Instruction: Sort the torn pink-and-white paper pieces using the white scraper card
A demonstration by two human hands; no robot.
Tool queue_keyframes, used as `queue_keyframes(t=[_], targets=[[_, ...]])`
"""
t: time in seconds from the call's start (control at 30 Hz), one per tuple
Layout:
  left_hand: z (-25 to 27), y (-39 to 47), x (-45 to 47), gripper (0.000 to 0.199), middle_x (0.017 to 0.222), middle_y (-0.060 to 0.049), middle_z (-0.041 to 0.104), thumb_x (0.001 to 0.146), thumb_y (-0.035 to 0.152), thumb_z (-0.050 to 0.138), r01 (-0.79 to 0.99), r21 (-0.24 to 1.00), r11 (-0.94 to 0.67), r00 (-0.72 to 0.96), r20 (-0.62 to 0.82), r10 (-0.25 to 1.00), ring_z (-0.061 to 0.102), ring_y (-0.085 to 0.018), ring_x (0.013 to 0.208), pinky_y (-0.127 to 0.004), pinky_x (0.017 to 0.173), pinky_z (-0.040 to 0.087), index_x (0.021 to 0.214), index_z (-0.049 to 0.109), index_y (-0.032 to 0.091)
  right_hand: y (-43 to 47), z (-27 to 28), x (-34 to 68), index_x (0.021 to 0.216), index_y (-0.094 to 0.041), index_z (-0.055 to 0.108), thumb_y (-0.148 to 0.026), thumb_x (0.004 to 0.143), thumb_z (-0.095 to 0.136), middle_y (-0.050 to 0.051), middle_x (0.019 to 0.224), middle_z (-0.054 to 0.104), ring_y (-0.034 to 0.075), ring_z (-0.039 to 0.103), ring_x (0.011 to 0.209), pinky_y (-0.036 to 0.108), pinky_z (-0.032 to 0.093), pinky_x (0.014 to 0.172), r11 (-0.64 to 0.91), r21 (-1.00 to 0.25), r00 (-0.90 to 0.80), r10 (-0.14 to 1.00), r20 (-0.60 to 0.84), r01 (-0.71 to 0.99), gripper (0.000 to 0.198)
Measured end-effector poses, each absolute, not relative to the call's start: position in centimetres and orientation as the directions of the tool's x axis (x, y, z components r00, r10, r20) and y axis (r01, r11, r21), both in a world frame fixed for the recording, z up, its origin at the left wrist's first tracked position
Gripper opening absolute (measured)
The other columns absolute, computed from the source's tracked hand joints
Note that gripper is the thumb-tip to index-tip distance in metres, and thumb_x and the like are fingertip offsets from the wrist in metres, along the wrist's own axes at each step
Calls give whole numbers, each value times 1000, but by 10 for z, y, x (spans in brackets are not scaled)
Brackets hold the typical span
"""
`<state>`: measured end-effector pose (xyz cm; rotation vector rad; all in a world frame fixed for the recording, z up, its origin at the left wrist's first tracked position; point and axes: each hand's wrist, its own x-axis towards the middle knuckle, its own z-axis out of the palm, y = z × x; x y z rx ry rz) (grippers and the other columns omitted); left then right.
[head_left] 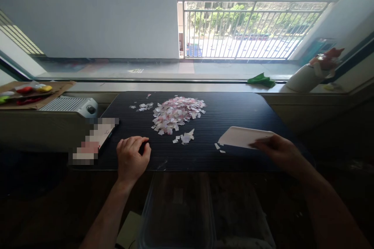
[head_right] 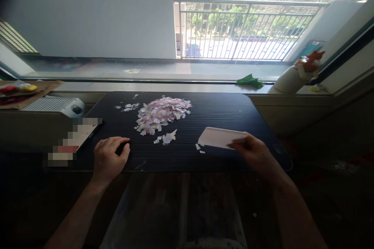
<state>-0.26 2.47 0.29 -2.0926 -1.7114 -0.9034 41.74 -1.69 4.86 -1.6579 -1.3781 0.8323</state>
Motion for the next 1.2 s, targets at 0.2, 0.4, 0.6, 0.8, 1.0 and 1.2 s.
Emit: queue_keyframes(t=[0.2,0.4,0.6,0.8,1.0,1.2], targets=[[4,24,-4,19,88,-8,68,84,25,48,952,158,-262,109,622,775,61,-27,86,-44,85,40,87,65,19,17,39,407,77,-20,64,-53,63,74,2,77,74,24,70,78,39,55,77,-104,-910,185,982,-31,401,37],[4,25,-4,18,88,-8,68,84,26,49,950,176,-258,94,626,774,60,-27,86,-44,87,41,87,65,21,10,50,410,68,-21,61,-44,64,68,-1,68,70,19,65,69,32,52,65,-101,-849,57,995,-84,519,25],[4,26,-5,18,87,-8,68,83,26,49,946,177,-273,104,631,769,61,-27,86,-44,86,41,86,66,20,-9,53,415,68,-20,62,-43,65,68,-1,68,69,19,64,67,31,52,64,-140,-856,-16,985,-171,498,24],[3,27,-6,18,87,-9,68,84,26,49,944,168,-282,117,632,766,61,-27,85,-44,85,41,86,66,20,-21,53,416,71,-18,64,-44,69,70,1,73,70,20,66,72,32,53,69,-154,-877,-52,979,-199,455,26],[3,27,-6,17,87,-7,68,83,26,49,949,153,-276,118,640,759,62,-25,85,-42,86,41,86,65,21,-30,57,415,70,-19,65,-57,62,73,2,72,71,21,66,73,34,54,72,-173,-880,-24,979,-204,442,39],[3,27,-6,19,87,-9,68,84,26,48,947,158,-279,120,633,765,61,-27,84,-44,85,41,86,66,19,-40,61,425,67,-20,65,-62,55,76,2,70,71,22,67,71,34,55,69,-241,-892,82,970,-227,383,45]])
